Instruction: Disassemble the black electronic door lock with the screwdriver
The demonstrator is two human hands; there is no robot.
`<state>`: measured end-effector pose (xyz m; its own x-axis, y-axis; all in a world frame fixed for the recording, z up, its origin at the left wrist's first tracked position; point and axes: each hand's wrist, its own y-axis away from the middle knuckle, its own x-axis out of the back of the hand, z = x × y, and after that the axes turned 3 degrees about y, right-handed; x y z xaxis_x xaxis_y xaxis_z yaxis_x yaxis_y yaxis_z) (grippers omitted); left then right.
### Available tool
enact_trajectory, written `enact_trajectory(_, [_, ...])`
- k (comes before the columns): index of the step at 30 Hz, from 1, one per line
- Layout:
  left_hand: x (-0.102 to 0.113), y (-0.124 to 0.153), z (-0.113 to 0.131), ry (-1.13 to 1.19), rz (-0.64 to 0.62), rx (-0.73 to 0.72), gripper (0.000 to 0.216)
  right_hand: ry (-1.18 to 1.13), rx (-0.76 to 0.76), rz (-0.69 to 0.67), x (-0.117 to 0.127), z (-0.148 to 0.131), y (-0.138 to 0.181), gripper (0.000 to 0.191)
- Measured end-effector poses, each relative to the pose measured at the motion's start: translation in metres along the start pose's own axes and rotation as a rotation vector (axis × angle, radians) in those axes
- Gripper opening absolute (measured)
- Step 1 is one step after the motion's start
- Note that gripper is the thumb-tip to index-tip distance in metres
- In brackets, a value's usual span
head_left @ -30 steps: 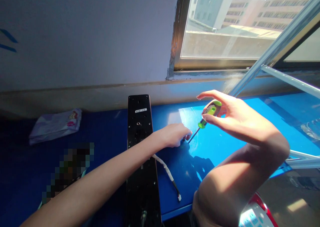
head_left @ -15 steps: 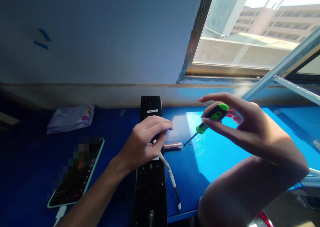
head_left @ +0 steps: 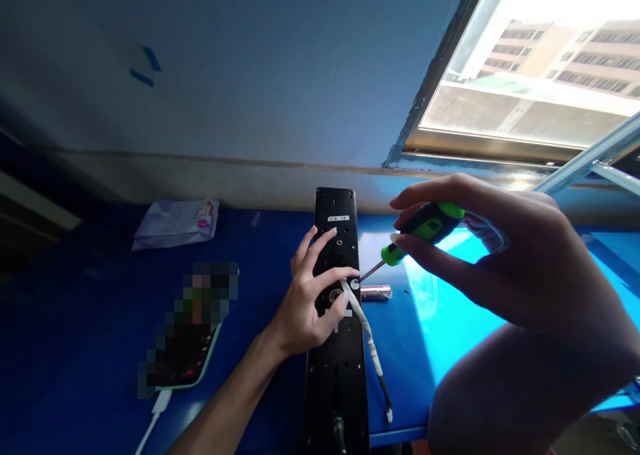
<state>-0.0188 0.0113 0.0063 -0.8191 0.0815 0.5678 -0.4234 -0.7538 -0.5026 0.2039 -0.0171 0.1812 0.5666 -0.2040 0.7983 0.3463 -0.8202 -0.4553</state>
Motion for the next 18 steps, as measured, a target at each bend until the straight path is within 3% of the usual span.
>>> enact_trajectory(9, [0.000, 0.004, 0.002, -0.020, -0.031, 0.011, 0.033, 0.102, 0.034, -0.036, -0.003, -0.006, -0.001, 0.011])
enact_trajectory(14, [0.003, 0.001, 0.005, 0.107, -0.120, 0.069, 0.050, 0.103, 0.075, -0.101, -0.002, -0.020, 0.006, 0.005])
enact_trajectory(16, [0.003, 0.000, 0.005, 0.110, -0.116, 0.081, 0.053, 0.120, 0.067, -0.066, -0.007, -0.026, 0.005, 0.002])
enact_trajectory(18, [0.002, -0.001, 0.004, 0.103, -0.097, 0.086, 0.053, 0.143, 0.076, 0.013, -0.015, -0.028, 0.003, 0.014])
